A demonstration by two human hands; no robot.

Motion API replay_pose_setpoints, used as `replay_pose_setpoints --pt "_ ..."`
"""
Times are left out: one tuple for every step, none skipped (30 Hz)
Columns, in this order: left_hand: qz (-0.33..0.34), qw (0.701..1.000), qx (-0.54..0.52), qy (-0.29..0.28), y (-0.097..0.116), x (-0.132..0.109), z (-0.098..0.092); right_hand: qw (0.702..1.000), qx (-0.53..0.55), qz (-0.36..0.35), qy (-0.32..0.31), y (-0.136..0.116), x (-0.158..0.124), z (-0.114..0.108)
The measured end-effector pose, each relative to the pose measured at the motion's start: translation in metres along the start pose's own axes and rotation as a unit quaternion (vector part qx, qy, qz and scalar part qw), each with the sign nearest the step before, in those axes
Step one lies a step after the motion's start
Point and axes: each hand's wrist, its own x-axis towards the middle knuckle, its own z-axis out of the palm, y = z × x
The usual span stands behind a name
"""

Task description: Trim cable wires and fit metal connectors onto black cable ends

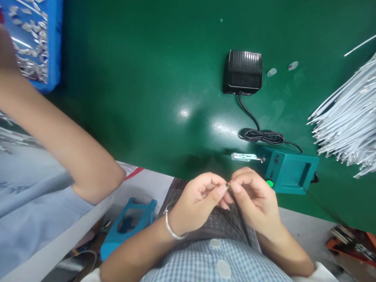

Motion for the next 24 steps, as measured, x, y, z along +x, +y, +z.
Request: replay_pose_setpoints --pt "0.008 1.0 -0.003 0.004 -0.001 0.0 0.0 1.0 -0.009 -0.006 0.002 0.001 -0.001 0.0" --pt "0.016 1.0 -0.005 0.01 -0.001 0.0 0.0 1.0 -0.025 -0.016 0.006 0.003 -0.001 0.0" --pt "0.024 1.0 -0.004 0.016 -0.002 0.0 0.0 0.999 -0.045 -0.028 0.011 0.004 -0.002 0.001" --pt "0.031 0.999 0.001 0.021 -0.003 -0.001 0.0 0.997 -0.068 -0.041 0.017 0.004 -0.002 0.001" --pt "0.038 0.999 0.015 0.023 -0.004 -0.002 0.0 0.994 -0.088 -0.053 0.024 0.005 -0.002 0.001" --pt "0.047 0.998 0.036 0.022 -0.005 -0.002 0.0 0.992 -0.103 -0.062 0.029 0.004 -0.002 0.001" --pt "0.059 0.996 0.065 0.02 -0.006 -0.003 -0.001 0.991 -0.112 -0.069 0.03 0.004 -0.002 0.001" --pt "0.074 0.992 0.098 0.018 -0.007 -0.004 -0.002 0.99 -0.117 -0.074 0.028 0.003 -0.001 0.001" --pt "0.089 0.987 0.131 0.015 -0.008 -0.005 -0.003 0.989 -0.121 -0.078 0.024 0.001 -0.001 0.0" --pt "0.105 0.981 0.161 0.012 -0.009 -0.006 -0.004 0.989 -0.125 -0.082 0.02 0.0 0.0 0.0" --pt "0.123 0.975 0.186 0.009 -0.01 -0.006 -0.005 0.988 -0.128 -0.085 0.014 0.0 0.0 -0.001" --pt "0.141 0.968 0.208 0.005 -0.012 -0.006 -0.005 0.987 -0.131 -0.088 0.008 -0.001 0.0 -0.001" --pt "0.159 0.96 0.23 0.001 -0.012 -0.006 -0.006 0.987 -0.135 -0.09 0.003 -0.001 0.0 -0.001" --pt "0.178 0.951 0.253 -0.003 -0.013 -0.006 -0.007 0.986 -0.141 -0.092 -0.005 -0.001 -0.001 -0.002" --pt "0.199 0.939 0.279 -0.006 -0.014 -0.005 -0.007 0.984 -0.149 -0.096 -0.011 -0.001 -0.001 -0.003" --pt "0.219 0.927 0.303 -0.011 -0.014 -0.005 -0.008 0.982 -0.16 -0.102 -0.019 0.0 -0.002 -0.004" --pt "0.237 0.916 0.324 -0.02 -0.014 -0.004 -0.009 0.978 -0.172 -0.111 -0.029 0.0 -0.002 -0.005" --pt "0.251 0.905 0.341 -0.032 -0.013 -0.003 -0.01 0.974 -0.185 -0.123 -0.041 0.0 -0.001 -0.007" --pt "0.263 0.896 0.354 -0.048 -0.013 -0.002 -0.011 0.968 -0.201 -0.137 -0.057 0.0 0.0 -0.01" --pt "0.273 0.888 0.366 -0.064 -0.013 -0.002 -0.012 0.961 -0.219 -0.149 -0.078 -0.001 0.002 -0.014" --pt "0.282 0.879 0.376 -0.079 -0.013 -0.002 -0.013 0.952 -0.24 -0.158 -0.102 -0.001 0.004 -0.018" --pt "0.291 0.871 0.385 -0.092 -0.013 -0.002 -0.014 0.943 -0.259 -0.163 -0.129 -0.002 0.007 -0.022" --pt "0.302 0.863 0.393 -0.101 -0.013 -0.002 -0.015 0.935 -0.275 -0.165 -0.152 -0.004 0.01 -0.025" --pt "0.312 0.856 0.399 -0.108 -0.012 -0.003 -0.015 0.927 -0.288 -0.168 -0.171 -0.005 0.013 -0.028"
